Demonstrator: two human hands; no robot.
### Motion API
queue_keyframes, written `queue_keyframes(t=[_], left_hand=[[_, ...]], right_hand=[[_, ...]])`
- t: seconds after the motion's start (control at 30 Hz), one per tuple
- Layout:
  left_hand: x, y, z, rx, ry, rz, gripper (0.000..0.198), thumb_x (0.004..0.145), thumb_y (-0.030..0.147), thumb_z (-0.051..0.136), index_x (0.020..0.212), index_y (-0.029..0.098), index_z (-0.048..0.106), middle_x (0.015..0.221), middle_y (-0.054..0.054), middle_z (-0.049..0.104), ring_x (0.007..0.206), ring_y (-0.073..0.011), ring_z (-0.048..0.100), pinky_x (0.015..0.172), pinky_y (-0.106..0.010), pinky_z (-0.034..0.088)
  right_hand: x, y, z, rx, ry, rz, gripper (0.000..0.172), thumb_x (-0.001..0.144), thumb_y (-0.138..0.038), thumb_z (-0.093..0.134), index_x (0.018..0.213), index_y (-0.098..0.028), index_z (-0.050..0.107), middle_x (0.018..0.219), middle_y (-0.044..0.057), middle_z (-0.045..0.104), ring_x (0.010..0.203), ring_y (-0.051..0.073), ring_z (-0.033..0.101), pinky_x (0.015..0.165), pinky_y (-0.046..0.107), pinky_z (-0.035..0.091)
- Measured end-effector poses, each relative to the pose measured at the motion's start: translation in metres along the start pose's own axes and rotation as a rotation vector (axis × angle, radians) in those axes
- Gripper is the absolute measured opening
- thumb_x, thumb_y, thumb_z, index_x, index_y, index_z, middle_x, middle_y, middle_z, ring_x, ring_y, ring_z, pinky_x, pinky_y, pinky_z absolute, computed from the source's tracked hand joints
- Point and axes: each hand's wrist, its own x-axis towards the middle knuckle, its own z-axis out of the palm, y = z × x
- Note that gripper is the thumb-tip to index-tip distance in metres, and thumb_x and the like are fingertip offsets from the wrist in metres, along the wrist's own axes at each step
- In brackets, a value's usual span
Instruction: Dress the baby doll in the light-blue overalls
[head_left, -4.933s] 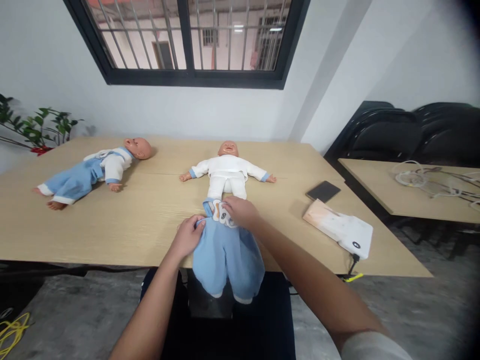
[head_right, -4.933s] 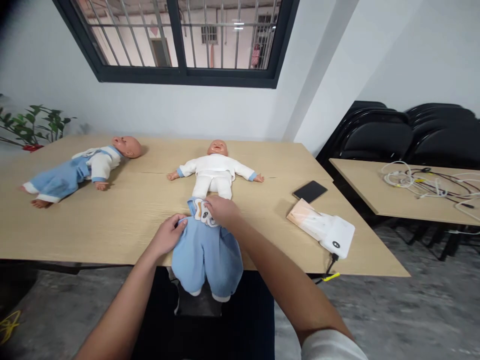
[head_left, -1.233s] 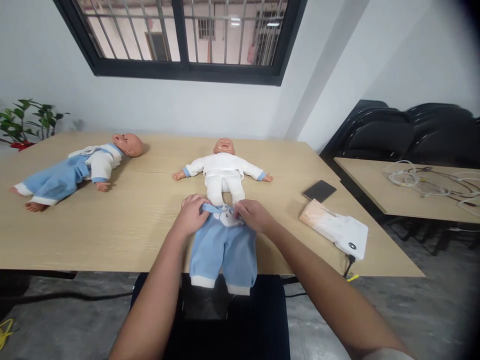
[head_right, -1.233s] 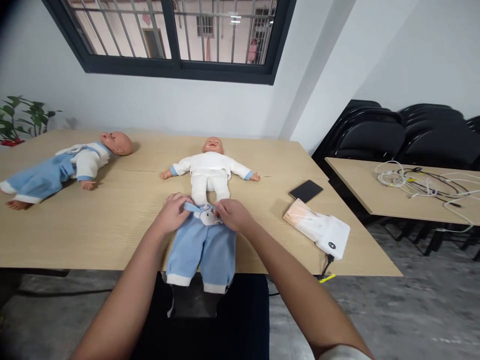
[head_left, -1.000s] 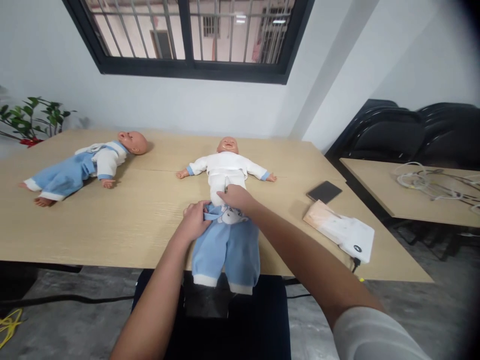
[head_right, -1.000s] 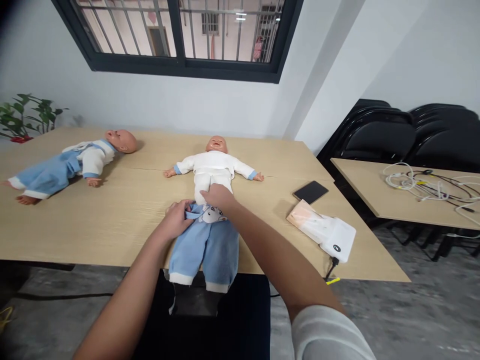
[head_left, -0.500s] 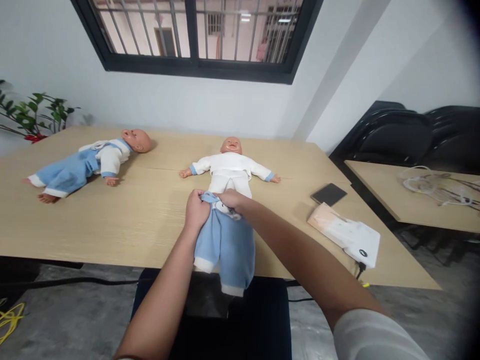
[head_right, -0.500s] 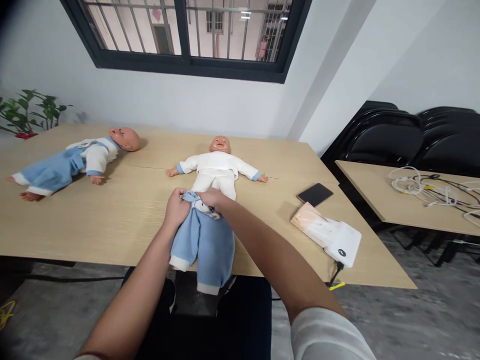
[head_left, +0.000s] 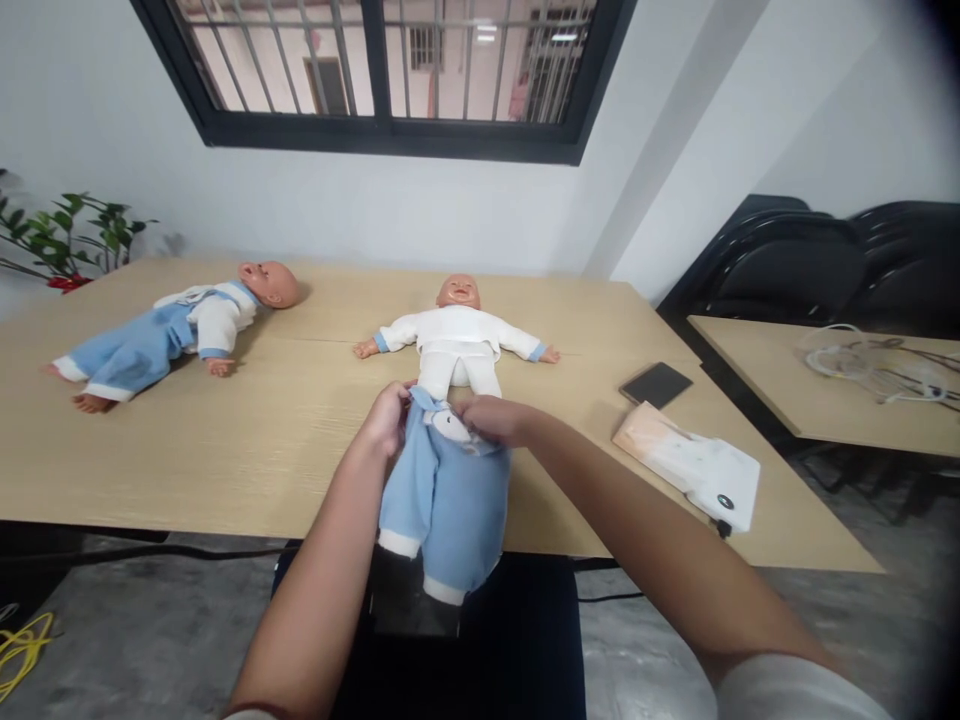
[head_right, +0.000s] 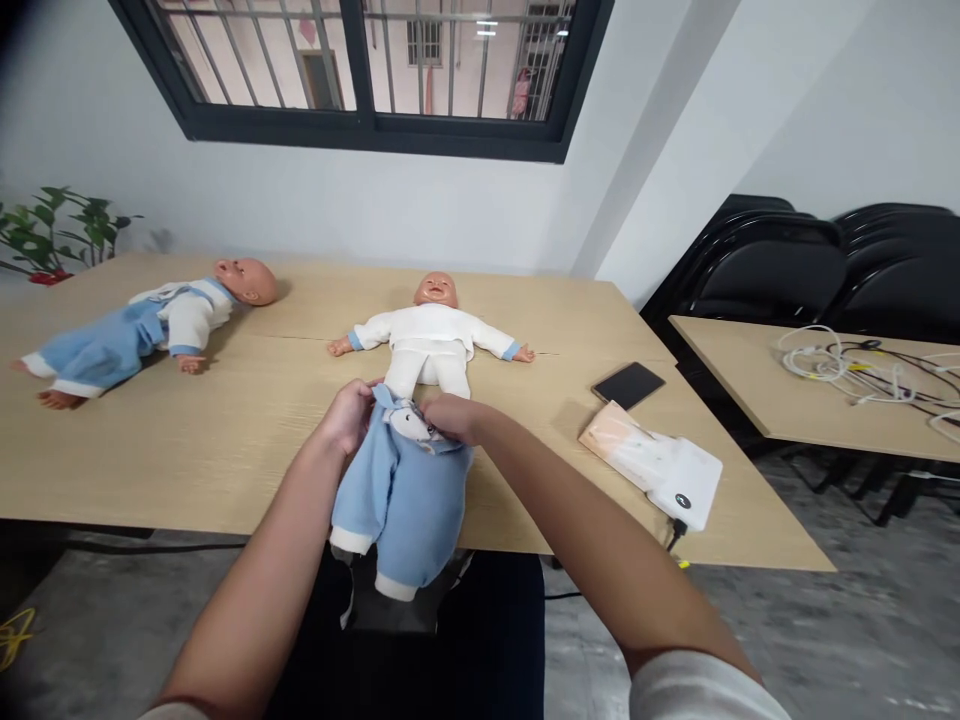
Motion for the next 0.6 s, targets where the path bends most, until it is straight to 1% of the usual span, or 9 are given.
queue_keyframes(t=[0.07,0.17,0.23,0.3,0.37,0.43,0.47,0.53,0.6], left_hand=[[0.003,0.002,0.0,0.011,0.033,-0.055,0.028,0.077,0.041,0.062,0.091,0.018,0.071,0.074,-0.003,0.075,0.075,-0.0246,0.073,0.078,-0.038,0.061],[0.007,0.003,0.003,0.109,0.011,-0.145,0.039,0.082,0.053,0.067,0.094,0.016,0.073,0.08,-0.007,0.079,0.076,-0.0263,0.075,0.078,-0.038,0.061],[0.011,0.004,0.005,0.167,-0.014,-0.179,0.042,0.082,0.054,0.069,0.098,0.015,0.074,0.083,-0.009,0.08,0.075,-0.0271,0.075,0.077,-0.038,0.061],[0.015,0.006,0.006,0.199,-0.018,-0.194,0.041,0.083,0.051,0.07,0.099,0.014,0.075,0.082,-0.01,0.081,0.07,-0.0268,0.075,0.074,-0.038,0.061],[0.019,0.01,0.005,0.2,-0.012,-0.208,0.037,0.084,0.048,0.069,0.097,0.014,0.075,0.078,-0.01,0.08,0.063,-0.0256,0.072,0.07,-0.037,0.061],[0.022,0.013,0.003,0.184,-0.006,-0.243,0.032,0.084,0.046,0.067,0.091,0.016,0.075,0.072,-0.008,0.078,0.057,-0.0243,0.069,0.065,-0.037,0.06],[0.023,0.015,0.002,0.176,-0.008,-0.263,0.03,0.083,0.046,0.067,0.089,0.017,0.074,0.069,-0.007,0.077,0.054,-0.0239,0.068,0.062,-0.037,0.059],[0.023,0.017,0.0,0.163,-0.015,-0.29,0.029,0.082,0.046,0.067,0.084,0.018,0.073,0.065,-0.006,0.075,0.053,-0.0242,0.066,0.061,-0.038,0.059],[0.023,0.018,-0.002,0.167,-0.019,-0.294,0.029,0.081,0.048,0.067,0.081,0.019,0.073,0.064,-0.007,0.074,0.054,-0.025,0.066,0.063,-0.04,0.059]], right_hand=[[-0.005,0.0,-0.005,0.024,-0.028,-0.014,0.007,0.069,-0.016,0.06,0.074,-0.02,0.058,0.057,-0.003,0.049,0.053,0.013,0.042,0.052,0.026,0.036],[-0.008,-0.001,-0.01,0.032,-0.15,-0.089,0.015,0.07,-0.015,0.064,0.084,-0.019,0.067,0.074,-0.002,0.067,0.065,0.014,0.058,0.061,0.024,0.046],[-0.008,-0.003,-0.011,-0.006,-0.223,-0.121,0.021,0.068,-0.012,0.067,0.088,-0.019,0.071,0.082,-0.001,0.073,0.072,0.015,0.064,0.067,0.024,0.05],[-0.008,-0.004,-0.009,0.0,-0.24,-0.089,0.015,0.069,-0.012,0.069,0.083,-0.017,0.072,0.079,0.0,0.074,0.072,0.015,0.066,0.067,0.024,0.051],[-0.01,-0.005,-0.006,0.116,-0.278,-0.012,0.008,0.075,-0.018,0.068,0.081,-0.017,0.072,0.078,0.002,0.075,0.071,0.017,0.068,0.067,0.025,0.053],[-0.013,-0.006,-0.003,0.251,-0.345,0.057,0.013,0.081,-0.024,0.063,0.085,-0.017,0.073,0.082,0.004,0.077,0.074,0.018,0.07,0.07,0.028,0.055],[-0.014,-0.005,-0.002,0.266,-0.36,0.064,0.015,0.082,-0.025,0.061,0.086,-0.017,0.073,0.083,0.004,0.077,0.074,0.018,0.07,0.071,0.028,0.056],[-0.015,-0.005,-0.001,0.137,-0.339,-0.009,0.013,0.081,-0.022,0.061,0.085,-0.018,0.072,0.081,0.002,0.075,0.073,0.018,0.068,0.071,0.028,0.054],[-0.014,-0.004,-0.002,-0.127,-0.271,-0.157,0.008,0.08,-0.019,0.062,0.079,-0.019,0.07,0.078,-0.001,0.073,0.073,0.017,0.064,0.071,0.027,0.051]])
